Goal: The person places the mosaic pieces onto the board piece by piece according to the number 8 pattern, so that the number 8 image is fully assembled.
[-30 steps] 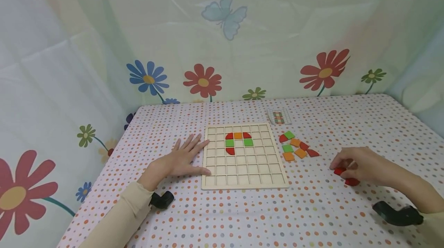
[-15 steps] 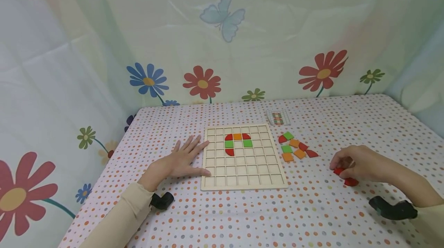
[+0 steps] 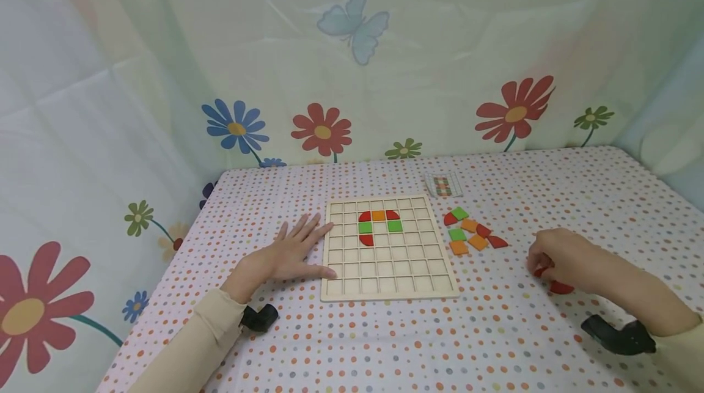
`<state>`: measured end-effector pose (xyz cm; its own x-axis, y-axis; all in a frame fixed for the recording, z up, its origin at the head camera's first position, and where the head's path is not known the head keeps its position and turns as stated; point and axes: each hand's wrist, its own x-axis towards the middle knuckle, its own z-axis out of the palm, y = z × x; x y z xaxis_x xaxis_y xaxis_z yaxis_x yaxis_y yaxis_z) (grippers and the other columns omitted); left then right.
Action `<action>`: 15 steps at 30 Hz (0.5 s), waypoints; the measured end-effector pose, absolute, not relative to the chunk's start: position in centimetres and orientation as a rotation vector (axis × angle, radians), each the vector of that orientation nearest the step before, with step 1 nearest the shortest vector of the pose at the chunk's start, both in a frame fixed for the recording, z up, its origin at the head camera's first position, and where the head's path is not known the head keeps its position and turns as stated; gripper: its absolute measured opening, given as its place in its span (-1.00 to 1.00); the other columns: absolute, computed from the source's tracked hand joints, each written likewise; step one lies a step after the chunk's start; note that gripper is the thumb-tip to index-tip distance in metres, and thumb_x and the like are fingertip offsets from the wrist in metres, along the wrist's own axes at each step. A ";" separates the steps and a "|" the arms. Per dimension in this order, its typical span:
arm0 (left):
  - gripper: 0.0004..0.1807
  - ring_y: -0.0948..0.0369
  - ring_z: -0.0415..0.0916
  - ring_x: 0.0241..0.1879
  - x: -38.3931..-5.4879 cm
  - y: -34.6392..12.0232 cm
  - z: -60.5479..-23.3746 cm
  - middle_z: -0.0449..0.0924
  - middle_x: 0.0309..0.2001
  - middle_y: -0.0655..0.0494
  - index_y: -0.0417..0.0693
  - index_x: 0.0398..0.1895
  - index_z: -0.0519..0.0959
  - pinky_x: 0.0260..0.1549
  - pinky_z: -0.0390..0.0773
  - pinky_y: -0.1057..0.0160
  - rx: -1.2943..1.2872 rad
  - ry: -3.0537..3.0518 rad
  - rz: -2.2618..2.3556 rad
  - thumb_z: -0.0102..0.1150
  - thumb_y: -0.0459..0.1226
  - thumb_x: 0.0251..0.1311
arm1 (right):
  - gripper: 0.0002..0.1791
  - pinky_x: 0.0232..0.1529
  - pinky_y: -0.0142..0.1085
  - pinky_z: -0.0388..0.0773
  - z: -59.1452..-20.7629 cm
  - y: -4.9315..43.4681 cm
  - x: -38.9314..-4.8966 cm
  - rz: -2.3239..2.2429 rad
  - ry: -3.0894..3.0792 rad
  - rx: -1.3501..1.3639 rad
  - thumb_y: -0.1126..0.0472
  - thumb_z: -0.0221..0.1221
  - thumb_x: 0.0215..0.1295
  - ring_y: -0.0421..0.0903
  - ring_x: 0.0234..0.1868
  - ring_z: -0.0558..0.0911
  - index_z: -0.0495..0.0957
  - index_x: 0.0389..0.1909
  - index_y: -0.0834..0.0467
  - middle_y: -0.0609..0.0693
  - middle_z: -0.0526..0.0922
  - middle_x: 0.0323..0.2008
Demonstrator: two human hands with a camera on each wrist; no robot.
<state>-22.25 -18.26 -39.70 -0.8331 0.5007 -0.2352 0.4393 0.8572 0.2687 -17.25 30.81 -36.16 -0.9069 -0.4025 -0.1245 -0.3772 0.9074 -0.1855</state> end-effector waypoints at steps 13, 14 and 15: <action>0.18 -0.03 -0.50 0.67 -22.4 -18.3 -39.8 -0.39 0.72 0.02 0.28 0.74 -0.16 0.53 -0.41 -0.33 0.708 2.734 0.292 0.08 0.50 0.22 | -0.78 -0.46 -0.38 0.47 -34.4 23.8 -19.4 -0.377 2.889 -0.952 0.54 0.42 0.16 -0.22 -0.42 0.41 0.77 -0.39 0.14 -0.12 0.49 -0.42; 0.18 -0.03 -0.51 0.67 -22.4 -18.3 -39.8 -0.39 0.72 0.02 0.28 0.74 -0.16 0.53 -0.41 -0.33 0.709 2.733 0.290 0.08 0.50 0.21 | -0.77 -0.46 -0.38 0.48 -34.4 23.2 -19.6 -0.409 2.888 -0.987 0.55 0.40 0.18 -0.23 -0.42 0.42 0.76 -0.39 0.14 -0.12 0.50 -0.41; 0.18 -0.03 -0.51 0.67 -22.4 -18.3 -39.8 -0.39 0.72 0.02 0.28 0.74 -0.16 0.53 -0.41 -0.33 0.709 2.734 0.290 0.07 0.50 0.21 | -0.77 -0.46 -0.38 0.49 -34.4 22.5 -19.8 -0.436 2.887 -1.016 0.55 0.39 0.18 -0.24 -0.42 0.42 0.74 -0.39 0.14 -0.12 0.51 -0.41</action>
